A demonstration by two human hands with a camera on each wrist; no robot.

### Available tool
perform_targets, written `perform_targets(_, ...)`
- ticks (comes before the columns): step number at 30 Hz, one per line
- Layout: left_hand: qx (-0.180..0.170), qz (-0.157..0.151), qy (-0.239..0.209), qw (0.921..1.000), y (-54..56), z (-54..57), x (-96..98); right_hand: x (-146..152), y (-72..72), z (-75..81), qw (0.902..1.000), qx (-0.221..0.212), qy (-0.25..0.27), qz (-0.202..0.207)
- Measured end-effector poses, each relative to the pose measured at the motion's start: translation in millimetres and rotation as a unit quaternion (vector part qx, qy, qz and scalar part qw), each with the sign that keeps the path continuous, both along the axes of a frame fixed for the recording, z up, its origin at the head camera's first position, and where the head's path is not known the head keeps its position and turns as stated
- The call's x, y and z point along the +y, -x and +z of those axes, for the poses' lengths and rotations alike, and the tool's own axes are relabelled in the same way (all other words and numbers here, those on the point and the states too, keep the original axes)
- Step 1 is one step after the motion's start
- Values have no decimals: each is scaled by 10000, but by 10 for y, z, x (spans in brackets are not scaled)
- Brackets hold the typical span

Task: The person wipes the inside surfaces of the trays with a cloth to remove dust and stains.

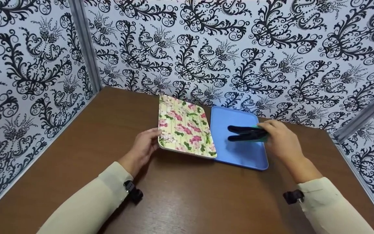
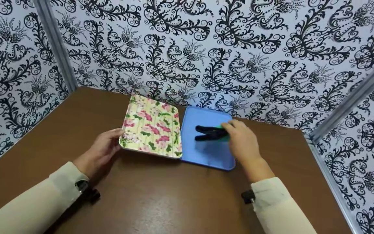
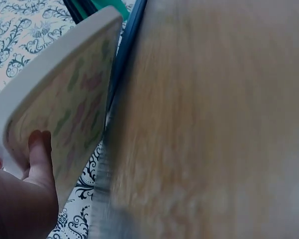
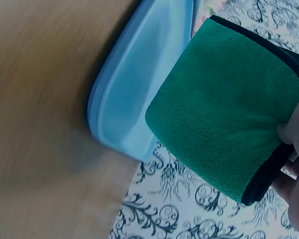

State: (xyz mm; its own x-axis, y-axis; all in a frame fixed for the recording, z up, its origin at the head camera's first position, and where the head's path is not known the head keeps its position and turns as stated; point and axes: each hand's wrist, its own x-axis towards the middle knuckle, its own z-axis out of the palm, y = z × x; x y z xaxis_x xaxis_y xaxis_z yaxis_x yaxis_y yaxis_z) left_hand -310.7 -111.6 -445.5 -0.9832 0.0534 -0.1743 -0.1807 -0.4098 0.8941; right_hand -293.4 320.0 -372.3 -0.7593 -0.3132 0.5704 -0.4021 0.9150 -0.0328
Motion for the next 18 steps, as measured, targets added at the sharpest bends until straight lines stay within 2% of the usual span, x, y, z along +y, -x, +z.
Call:
perform_targets(7, -95, -163, 319, 9993, 79, 21, -75, 221, -46, 37, 9997, -107, 118, -196)
perform_targets(10, -231, -181, 625, 9976, 105, 51, -95, 302, -69, 54, 9993, -192, 162, -283)
perform_targets(14, -428, -211, 1298, 9904, 156, 86, -121, 421, -92, 99, 9983, -335, 255, -414)
perform_targets(18, -409, -277, 1896, 9806, 218, 116, -157, 594, -78, 131, 9969, -428, 276, -598)
